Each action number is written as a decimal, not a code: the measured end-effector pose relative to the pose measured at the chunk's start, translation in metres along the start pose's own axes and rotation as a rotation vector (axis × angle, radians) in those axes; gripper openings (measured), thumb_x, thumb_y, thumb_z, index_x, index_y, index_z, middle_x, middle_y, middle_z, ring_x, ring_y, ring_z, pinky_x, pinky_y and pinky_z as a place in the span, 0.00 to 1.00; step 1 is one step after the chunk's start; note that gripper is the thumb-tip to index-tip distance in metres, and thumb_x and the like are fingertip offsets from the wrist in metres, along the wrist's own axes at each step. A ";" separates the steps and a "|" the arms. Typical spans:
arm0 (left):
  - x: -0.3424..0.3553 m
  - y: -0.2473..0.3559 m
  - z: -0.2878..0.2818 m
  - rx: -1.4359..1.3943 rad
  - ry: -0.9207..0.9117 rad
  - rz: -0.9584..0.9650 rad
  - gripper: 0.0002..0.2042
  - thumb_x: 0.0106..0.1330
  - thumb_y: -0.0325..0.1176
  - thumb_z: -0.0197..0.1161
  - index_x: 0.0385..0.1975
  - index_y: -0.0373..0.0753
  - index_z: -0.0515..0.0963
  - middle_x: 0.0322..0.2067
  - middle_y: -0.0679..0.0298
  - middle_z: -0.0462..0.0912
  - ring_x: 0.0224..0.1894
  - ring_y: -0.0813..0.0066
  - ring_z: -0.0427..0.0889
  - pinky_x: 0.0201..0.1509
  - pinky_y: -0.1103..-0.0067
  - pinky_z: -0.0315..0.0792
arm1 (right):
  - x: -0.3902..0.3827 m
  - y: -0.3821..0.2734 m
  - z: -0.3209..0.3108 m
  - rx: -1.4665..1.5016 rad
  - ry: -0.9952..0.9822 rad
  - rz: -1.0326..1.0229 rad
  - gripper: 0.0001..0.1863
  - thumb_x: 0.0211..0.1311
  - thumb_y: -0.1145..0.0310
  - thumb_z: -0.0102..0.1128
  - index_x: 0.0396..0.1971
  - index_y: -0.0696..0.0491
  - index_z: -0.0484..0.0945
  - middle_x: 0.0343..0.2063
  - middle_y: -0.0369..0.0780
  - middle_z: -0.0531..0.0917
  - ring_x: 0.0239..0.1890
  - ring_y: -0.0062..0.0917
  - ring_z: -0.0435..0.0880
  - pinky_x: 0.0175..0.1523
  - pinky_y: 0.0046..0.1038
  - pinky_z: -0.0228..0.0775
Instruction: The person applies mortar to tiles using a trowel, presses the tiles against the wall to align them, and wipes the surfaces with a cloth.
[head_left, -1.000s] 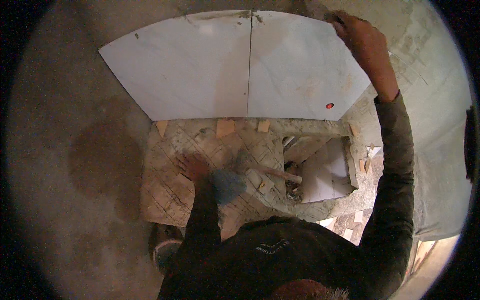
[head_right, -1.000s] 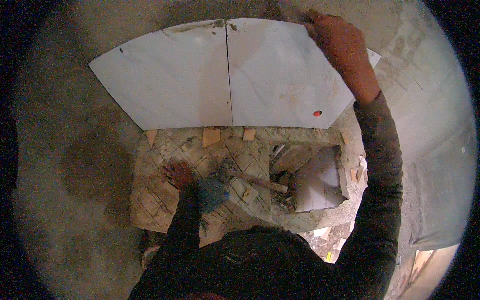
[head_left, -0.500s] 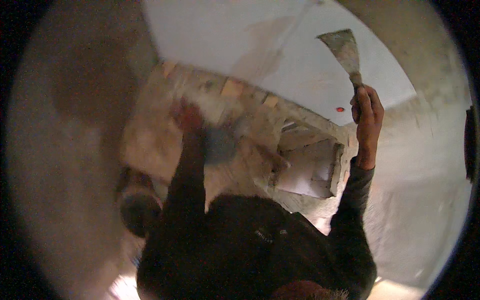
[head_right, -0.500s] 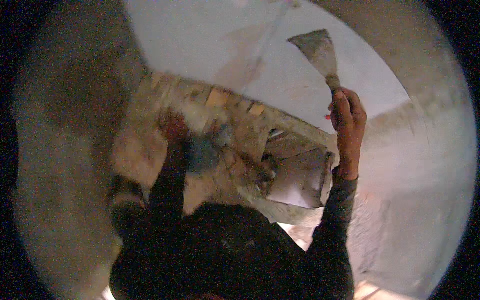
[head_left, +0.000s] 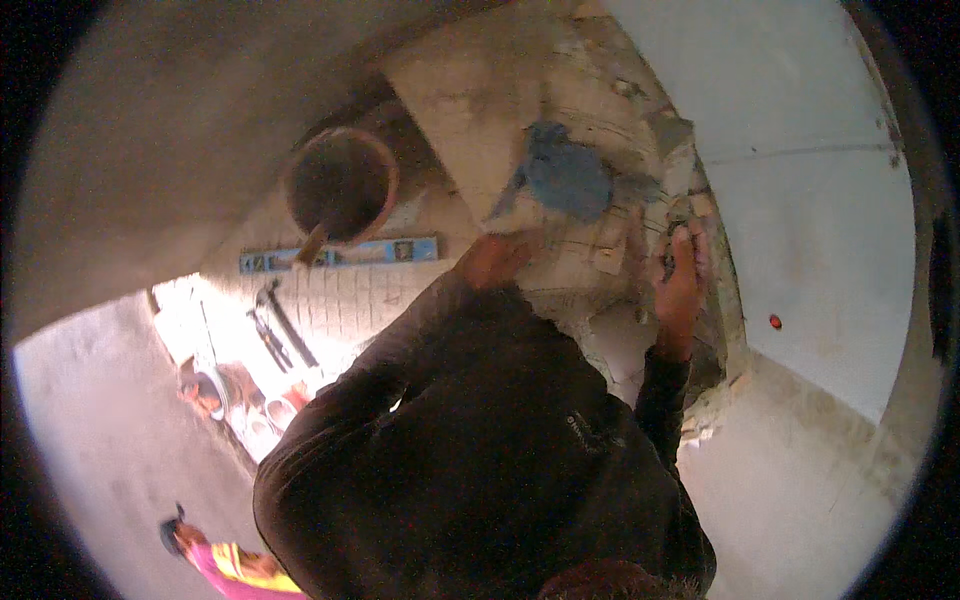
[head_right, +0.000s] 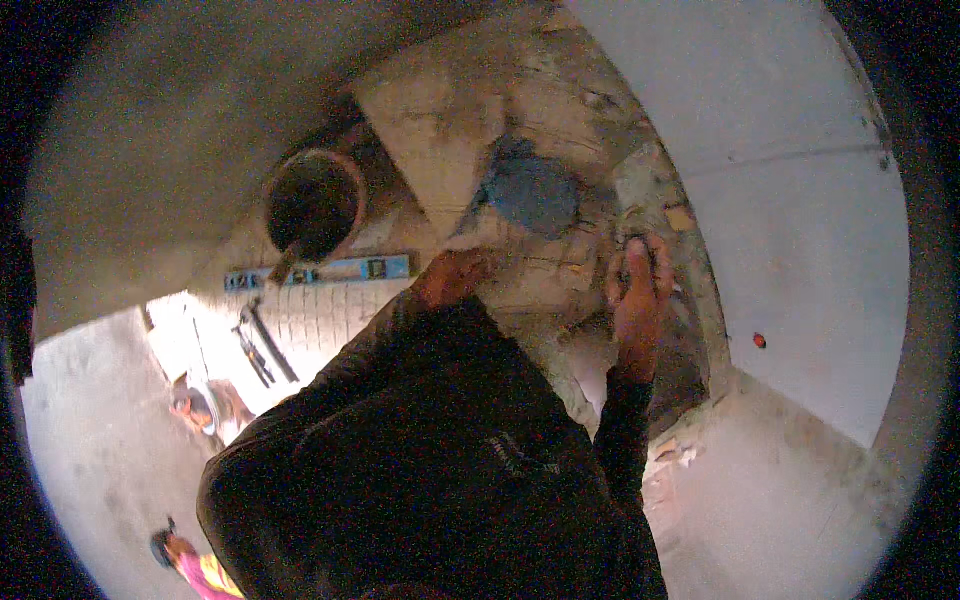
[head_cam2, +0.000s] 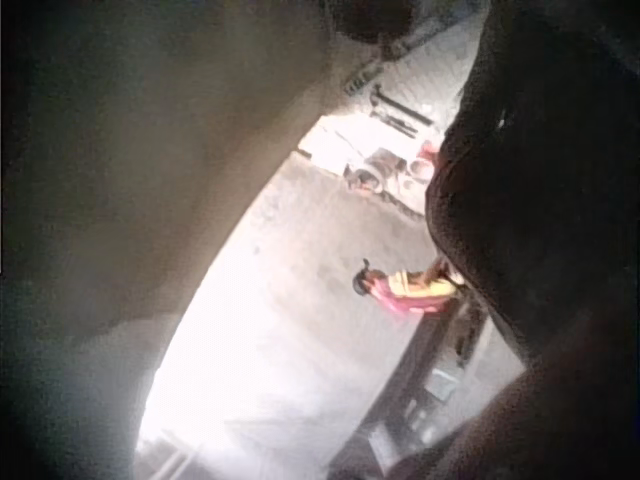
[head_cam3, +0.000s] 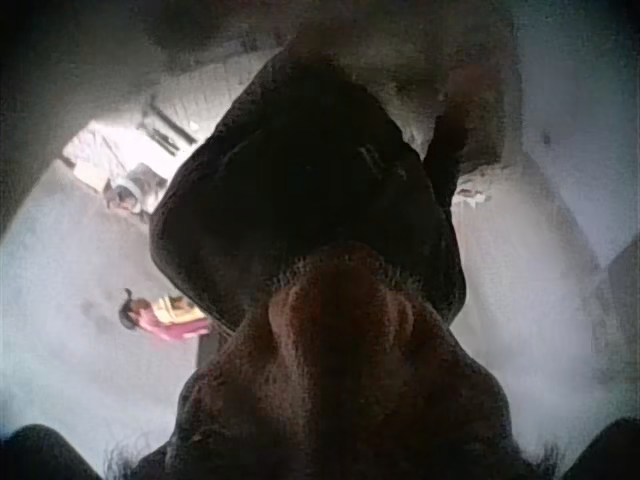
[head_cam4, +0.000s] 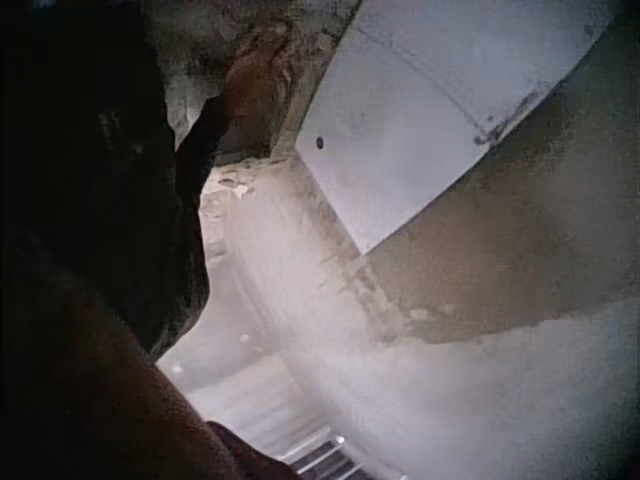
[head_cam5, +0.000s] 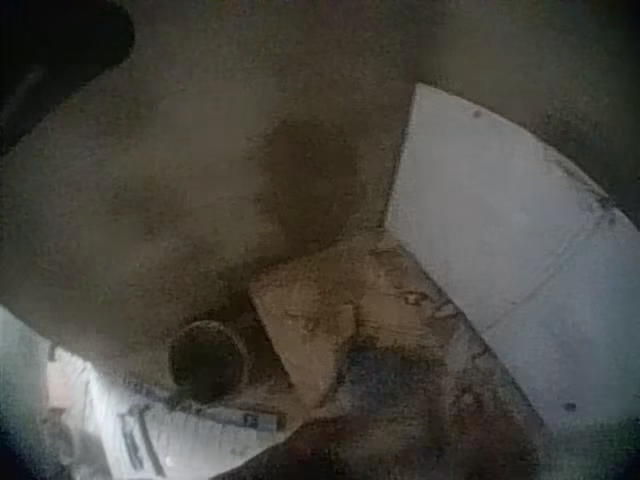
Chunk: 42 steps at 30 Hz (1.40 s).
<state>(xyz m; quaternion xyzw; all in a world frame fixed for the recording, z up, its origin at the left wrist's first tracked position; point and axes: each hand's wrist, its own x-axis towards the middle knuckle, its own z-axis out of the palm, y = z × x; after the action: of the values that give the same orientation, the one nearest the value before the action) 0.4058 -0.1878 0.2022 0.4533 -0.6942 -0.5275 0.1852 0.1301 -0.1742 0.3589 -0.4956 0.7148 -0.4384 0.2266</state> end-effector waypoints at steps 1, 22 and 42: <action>-0.023 -0.015 -0.002 -0.026 0.031 -0.044 0.15 0.76 0.33 0.56 0.60 0.43 0.78 0.52 0.53 0.86 0.51 0.51 0.85 0.57 0.63 0.79 | -0.002 -0.002 0.006 0.199 -0.161 0.196 0.19 0.72 0.57 0.62 0.56 0.51 0.76 0.29 0.33 0.79 0.25 0.15 0.72 0.28 0.19 0.62; -0.124 -0.206 -0.096 0.427 1.026 -0.424 0.36 0.58 0.55 0.74 0.59 0.37 0.71 0.42 0.53 0.85 0.38 0.59 0.87 0.40 0.65 0.82 | -0.070 0.012 0.346 -0.042 -0.923 -0.510 0.21 0.73 0.56 0.56 0.60 0.47 0.74 0.27 0.47 0.85 0.26 0.43 0.85 0.32 0.45 0.76; -0.183 -0.192 -0.150 -0.013 1.405 -0.045 0.26 0.62 0.38 0.75 0.58 0.38 0.76 0.52 0.57 0.82 0.53 0.62 0.82 0.57 0.68 0.77 | -0.012 -0.001 0.201 0.567 -1.133 0.461 0.22 0.72 0.60 0.61 0.59 0.54 0.68 0.31 0.37 0.83 0.26 0.22 0.80 0.31 0.28 0.74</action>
<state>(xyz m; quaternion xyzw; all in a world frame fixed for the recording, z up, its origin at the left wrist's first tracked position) 0.6952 -0.1279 0.1258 0.6999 -0.3977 -0.1177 0.5815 0.2882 -0.2444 0.2555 -0.4049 0.4302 -0.2220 0.7757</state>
